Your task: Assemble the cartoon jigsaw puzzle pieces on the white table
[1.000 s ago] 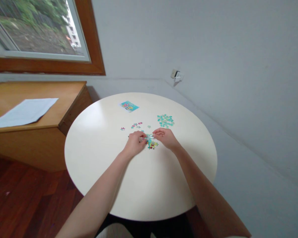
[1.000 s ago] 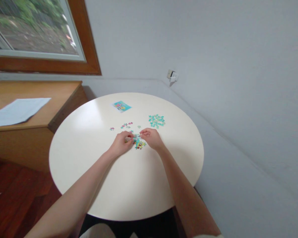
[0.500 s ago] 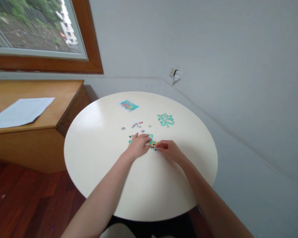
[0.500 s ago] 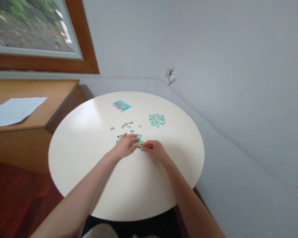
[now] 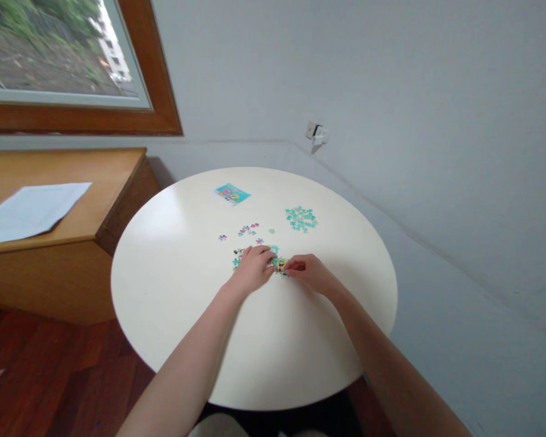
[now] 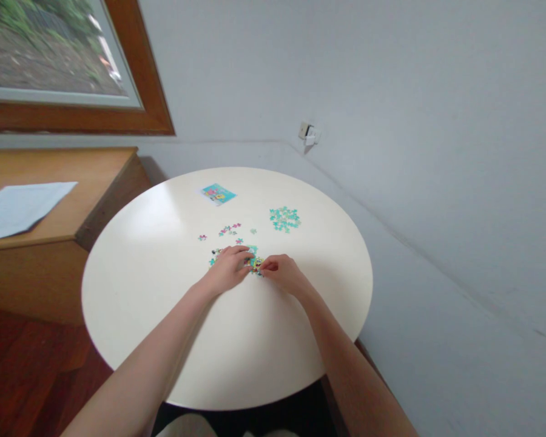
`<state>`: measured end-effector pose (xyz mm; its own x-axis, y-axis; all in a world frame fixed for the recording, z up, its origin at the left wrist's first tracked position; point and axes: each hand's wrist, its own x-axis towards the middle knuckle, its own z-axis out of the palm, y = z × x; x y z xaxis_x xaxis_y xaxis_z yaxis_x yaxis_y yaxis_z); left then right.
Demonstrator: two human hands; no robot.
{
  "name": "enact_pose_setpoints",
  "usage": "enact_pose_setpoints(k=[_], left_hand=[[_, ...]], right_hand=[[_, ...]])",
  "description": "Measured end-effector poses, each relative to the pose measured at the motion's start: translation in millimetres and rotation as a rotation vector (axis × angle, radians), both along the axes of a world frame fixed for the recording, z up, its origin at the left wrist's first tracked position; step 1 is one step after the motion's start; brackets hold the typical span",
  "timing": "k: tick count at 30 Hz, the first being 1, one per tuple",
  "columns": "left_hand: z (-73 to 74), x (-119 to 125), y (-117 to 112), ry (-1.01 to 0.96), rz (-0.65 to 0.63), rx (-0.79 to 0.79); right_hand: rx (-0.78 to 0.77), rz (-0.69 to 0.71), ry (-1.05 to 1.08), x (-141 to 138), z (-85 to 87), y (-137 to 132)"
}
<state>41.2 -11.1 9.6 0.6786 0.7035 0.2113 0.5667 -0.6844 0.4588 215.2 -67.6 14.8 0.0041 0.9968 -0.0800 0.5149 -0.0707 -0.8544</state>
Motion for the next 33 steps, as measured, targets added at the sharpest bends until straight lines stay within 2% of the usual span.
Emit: enact_pose_setpoints(k=[13, 22, 33], left_hand=[[-3.6, 0.8, 1.0, 0.008, 0.009, 0.018], [1.9, 0.6, -1.1, 0.029, 0.014, -0.009], [-2.7, 0.6, 0.0, 0.014, 0.018, 0.021]], right_hand=[[-0.085, 0.059, -0.037, 2.4, 1.6, 11.4], [-0.12, 0.063, -0.105, 1.2, 5.0, 16.6], [-0.15, 0.059, 0.166, 5.4, 4.8, 2.6]])
